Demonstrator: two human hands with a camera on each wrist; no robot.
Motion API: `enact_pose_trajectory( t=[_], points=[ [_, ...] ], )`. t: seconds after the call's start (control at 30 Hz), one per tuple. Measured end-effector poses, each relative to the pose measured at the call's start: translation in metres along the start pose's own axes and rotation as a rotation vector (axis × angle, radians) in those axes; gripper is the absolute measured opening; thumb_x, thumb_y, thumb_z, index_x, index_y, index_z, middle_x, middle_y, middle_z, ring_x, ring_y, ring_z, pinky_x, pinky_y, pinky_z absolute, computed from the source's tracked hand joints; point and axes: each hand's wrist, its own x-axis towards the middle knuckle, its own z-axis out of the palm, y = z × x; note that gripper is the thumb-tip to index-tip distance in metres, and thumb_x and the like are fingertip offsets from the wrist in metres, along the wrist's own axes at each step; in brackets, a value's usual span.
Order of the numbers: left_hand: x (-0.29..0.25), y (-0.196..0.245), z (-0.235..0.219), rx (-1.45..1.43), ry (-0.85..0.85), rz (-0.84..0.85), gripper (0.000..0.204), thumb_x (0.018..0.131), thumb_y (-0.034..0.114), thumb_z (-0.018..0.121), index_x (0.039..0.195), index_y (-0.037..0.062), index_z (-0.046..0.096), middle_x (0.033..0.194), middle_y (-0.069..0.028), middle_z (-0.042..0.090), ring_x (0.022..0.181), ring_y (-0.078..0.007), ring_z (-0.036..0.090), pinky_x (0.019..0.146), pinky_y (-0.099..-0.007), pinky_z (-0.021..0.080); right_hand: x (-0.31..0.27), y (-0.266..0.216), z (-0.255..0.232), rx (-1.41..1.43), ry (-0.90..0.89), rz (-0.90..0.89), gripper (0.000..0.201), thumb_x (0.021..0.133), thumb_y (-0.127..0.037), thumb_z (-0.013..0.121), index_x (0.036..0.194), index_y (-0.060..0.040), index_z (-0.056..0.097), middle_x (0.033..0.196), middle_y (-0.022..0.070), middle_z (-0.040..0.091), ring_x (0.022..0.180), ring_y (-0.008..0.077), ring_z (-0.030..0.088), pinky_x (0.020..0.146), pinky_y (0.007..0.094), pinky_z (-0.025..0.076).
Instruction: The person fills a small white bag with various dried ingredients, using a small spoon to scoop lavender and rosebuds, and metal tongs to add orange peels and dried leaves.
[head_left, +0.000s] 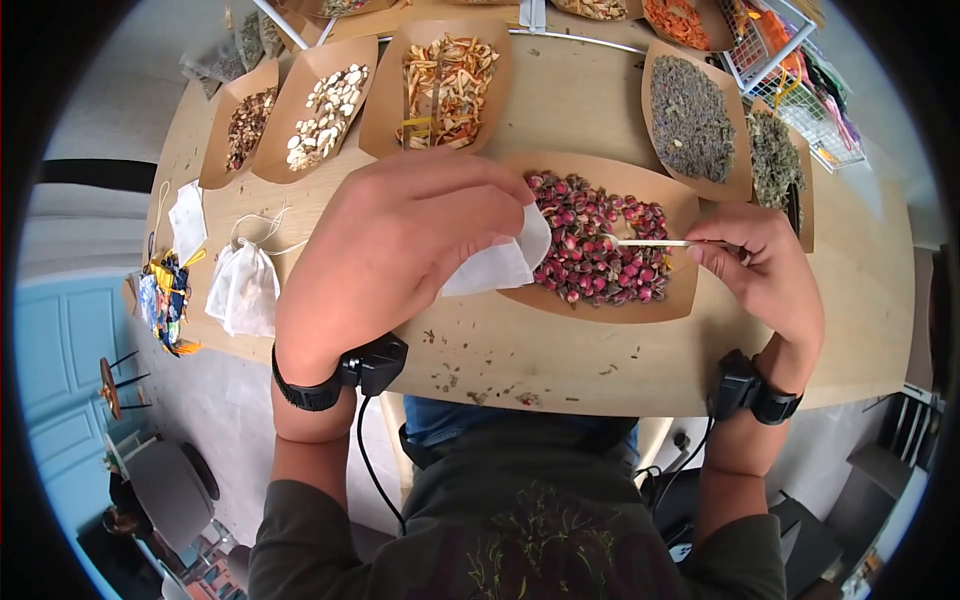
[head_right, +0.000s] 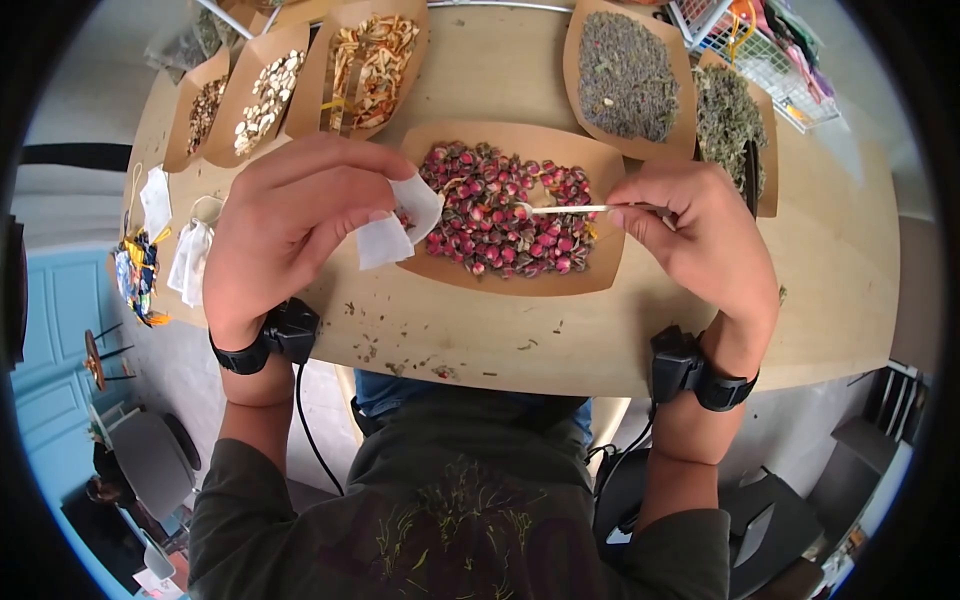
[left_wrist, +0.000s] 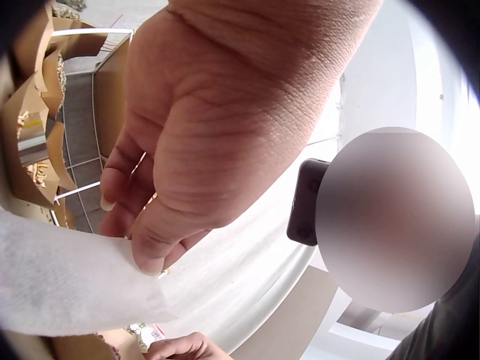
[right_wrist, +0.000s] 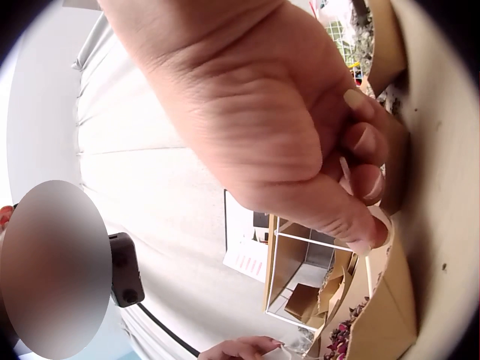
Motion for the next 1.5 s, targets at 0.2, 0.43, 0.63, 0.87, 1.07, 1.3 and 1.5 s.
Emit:
enact_pose_trajectory(
  t=[0.2, 0.43, 0.63, 0.87, 1.07, 1.3, 1.5],
  points=[
    [-0.001, 0.001, -0.002, 0.006, -0.046, -0.012, 0.013, 0.087, -0.001, 0.073, 0.099, 0.0014, 0.078, 0.115, -0.0139, 0.080, 0.100, -0.0348, 0.077, 0.082, -0.0424, 0.062, 0.004, -0.004, 0.005, -0.025, -0.006, 0.002, 0.012, 0.092, 0.006, 0.077, 0.103, 0.0030, 0.081, 0.078, 0.0117, 0.068, 0.065, 0.0192, 0.060, 0.060, 0.0357, 0.045],
    [-0.002, 0.002, -0.003, -0.003, -0.035, -0.012, 0.014, 0.087, -0.001, 0.074, 0.100, 0.0023, 0.077, 0.115, -0.0131, 0.080, 0.100, -0.0348, 0.077, 0.083, -0.0425, 0.061, 0.006, 0.002, 0.008, 0.126, -0.013, 0.035, 0.011, 0.095, 0.008, 0.075, 0.104, 0.0037, 0.081, 0.078, 0.0062, 0.066, 0.066, 0.0112, 0.054, 0.059, 0.0323, 0.040],
    [-0.004, 0.001, -0.003, -0.004, -0.029, -0.012, 0.016, 0.085, -0.001, 0.076, 0.100, 0.0033, 0.077, 0.117, -0.0122, 0.080, 0.101, -0.0352, 0.077, 0.084, -0.0424, 0.060, 0.007, 0.003, 0.005, 0.193, -0.009, 0.036, 0.009, 0.098, 0.007, 0.075, 0.104, 0.0048, 0.081, 0.082, 0.0031, 0.067, 0.071, 0.0078, 0.051, 0.061, 0.0299, 0.038],
    [-0.005, -0.002, -0.001, 0.004, -0.026, 0.010, 0.016, 0.086, 0.002, 0.081, 0.102, 0.0040, 0.076, 0.115, -0.0099, 0.080, 0.098, -0.0351, 0.075, 0.082, -0.0443, 0.060, 0.012, -0.025, 0.018, 0.193, 0.121, -0.129, 0.009, 0.094, 0.006, 0.080, 0.102, 0.0040, 0.081, 0.084, 0.0067, 0.072, 0.075, 0.0161, 0.062, 0.067, 0.0336, 0.046],
    [-0.004, -0.002, -0.001, 0.045, -0.037, 0.004, 0.017, 0.086, 0.003, 0.082, 0.102, 0.0045, 0.076, 0.114, -0.0095, 0.080, 0.096, -0.0351, 0.075, 0.080, -0.0443, 0.060, 0.021, -0.054, 0.031, -0.073, 0.169, -0.382, 0.016, 0.084, 0.007, 0.079, 0.099, 0.0040, 0.082, 0.081, 0.0121, 0.069, 0.073, 0.0245, 0.064, 0.067, 0.0377, 0.048],
    [-0.004, -0.002, -0.001, 0.048, -0.036, 0.012, 0.016, 0.085, 0.004, 0.082, 0.100, 0.0044, 0.076, 0.114, -0.0094, 0.080, 0.096, -0.0350, 0.075, 0.081, -0.0434, 0.060, -0.001, -0.012, -0.012, -0.179, 0.151, -0.050, 0.013, 0.086, 0.009, 0.079, 0.098, 0.0049, 0.080, 0.078, 0.0127, 0.066, 0.071, 0.0262, 0.059, 0.065, 0.0398, 0.046],
    [-0.004, -0.002, 0.001, 0.044, -0.012, 0.017, 0.014, 0.085, 0.004, 0.082, 0.098, 0.0045, 0.075, 0.114, -0.0096, 0.081, 0.095, -0.0346, 0.076, 0.081, -0.0432, 0.060, 0.007, -0.008, 0.002, -0.147, 0.082, -0.113, 0.012, 0.086, 0.007, 0.079, 0.097, 0.0031, 0.080, 0.080, 0.0146, 0.068, 0.077, 0.0338, 0.063, 0.071, 0.0446, 0.048]
  ],
)
